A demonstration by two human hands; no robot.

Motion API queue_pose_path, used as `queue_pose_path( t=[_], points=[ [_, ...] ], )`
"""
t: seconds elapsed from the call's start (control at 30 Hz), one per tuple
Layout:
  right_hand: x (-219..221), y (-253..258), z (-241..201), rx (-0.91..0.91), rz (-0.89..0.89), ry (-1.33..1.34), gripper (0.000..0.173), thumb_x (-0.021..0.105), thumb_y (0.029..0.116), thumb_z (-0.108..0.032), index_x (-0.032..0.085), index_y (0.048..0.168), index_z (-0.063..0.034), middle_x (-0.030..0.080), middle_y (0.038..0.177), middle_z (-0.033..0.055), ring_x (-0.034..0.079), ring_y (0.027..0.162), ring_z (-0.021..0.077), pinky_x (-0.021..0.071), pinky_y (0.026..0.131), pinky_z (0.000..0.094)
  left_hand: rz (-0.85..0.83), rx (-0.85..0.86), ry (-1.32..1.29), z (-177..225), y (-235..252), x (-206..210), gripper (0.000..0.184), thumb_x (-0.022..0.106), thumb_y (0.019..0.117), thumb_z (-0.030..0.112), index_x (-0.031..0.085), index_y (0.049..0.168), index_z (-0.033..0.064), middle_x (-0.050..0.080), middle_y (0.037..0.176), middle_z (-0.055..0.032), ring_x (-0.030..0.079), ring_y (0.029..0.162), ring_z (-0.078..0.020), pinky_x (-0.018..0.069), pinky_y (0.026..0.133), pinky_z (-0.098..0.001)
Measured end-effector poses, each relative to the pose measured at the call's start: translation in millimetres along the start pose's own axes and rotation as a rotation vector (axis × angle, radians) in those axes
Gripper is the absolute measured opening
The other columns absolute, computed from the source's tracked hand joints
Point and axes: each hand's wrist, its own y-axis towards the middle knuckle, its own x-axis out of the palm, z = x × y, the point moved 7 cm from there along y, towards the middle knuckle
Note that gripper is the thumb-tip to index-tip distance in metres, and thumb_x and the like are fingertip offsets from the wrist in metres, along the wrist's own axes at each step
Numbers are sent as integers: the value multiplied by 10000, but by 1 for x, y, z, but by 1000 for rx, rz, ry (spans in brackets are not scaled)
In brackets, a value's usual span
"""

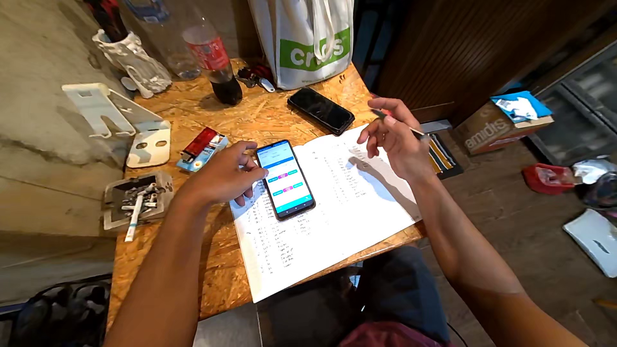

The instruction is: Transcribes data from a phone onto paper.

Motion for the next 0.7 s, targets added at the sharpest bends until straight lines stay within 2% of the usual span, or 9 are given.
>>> queue_pose_path(
  t=[0.03, 0.07, 0.1, 0.17, 0.23, 0.3, 0.37, 0.43, 0.7],
  points=[
    [3, 0, 4, 49, -21, 50, 508, 296, 1062, -315, 396, 1484, -51, 714, 1041, 129, 652, 642, 177, 548, 540, 320, -1, -2, -2, 0, 0, 0, 628, 669, 1006, 148, 360, 1552, 146, 680, 1013, -112, 648, 539, -203, 591, 454, -367],
    [7, -2, 6, 76, -42, 82, 498, 286, 1067, -335, 415, 1460, -58, 699, 1084, 126, 656, 641, 181, 558, 529, 323, -2, -5, 0, 0, -1, 0, 627, 670, 1006, 151, 361, 1551, 146, 680, 1015, -109, 650, 542, -201, 591, 453, -367],
    [11, -4, 6, 92, -67, 96, 458, 286, 1077, -323, 492, 1373, -41, 688, 1092, 119, 658, 642, 176, 568, 526, 321, -3, -8, 5, 0, -1, 0, 630, 670, 1006, 153, 357, 1553, 148, 682, 1018, -105, 652, 544, -199, 592, 452, -367],
    [24, -10, 7, 118, -143, 93, 365, 357, 1065, -231, 632, 1178, -19, 714, 978, 96, 656, 598, 147, 571, 499, 308, -8, -10, 8, -1, 0, 0, 638, 669, 1008, 163, 346, 1558, 149, 686, 1010, -105, 659, 550, -202, 597, 455, -372],
    [43, -17, 8, 139, -260, 79, 181, 517, 1021, -96, 666, 1052, 2, 688, 793, 79, 654, 554, 144, 588, 479, 308, -9, -16, 11, -2, 0, 0, 638, 672, 1007, 175, 348, 1556, 154, 685, 1008, -104, 661, 557, -201, 599, 465, -370],
    [56, -21, 15, 185, -328, 39, 58, 622, 951, -5, 661, 989, 17, 671, 693, 75, 657, 534, 147, 592, 486, 298, -11, -17, 24, -2, 0, 0, 638, 675, 1006, 176, 346, 1552, 148, 679, 1005, -98, 661, 554, -196, 603, 467, -365],
    [61, -22, 23, 256, -341, -8, 60, 668, 894, 24, 637, 944, 12, 665, 661, 81, 654, 516, 155, 577, 473, 293, -17, -11, 28, -1, -1, -1, 649, 676, 1004, 164, 339, 1557, 144, 679, 1010, -100, 663, 552, -199, 602, 462, -364],
    [61, -21, 28, 313, -330, -43, 66, 698, 875, 21, 644, 913, 16, 670, 649, 92, 651, 503, 160, 568, 456, 289, -20, 1, 22, -2, -1, -1, 660, 681, 1000, 165, 337, 1562, 143, 686, 1006, -101, 662, 549, -200, 599, 459, -360],
    [61, -23, 31, 341, -330, -133, 71, 726, 882, -34, 672, 917, -5, 672, 679, 63, 632, 507, 132, 556, 455, 275, -20, 11, 36, -1, -3, -1, 667, 672, 1004, 180, 322, 1570, 131, 679, 1064, -114, 678, 587, -190, 612, 502, -360]
  ],
)
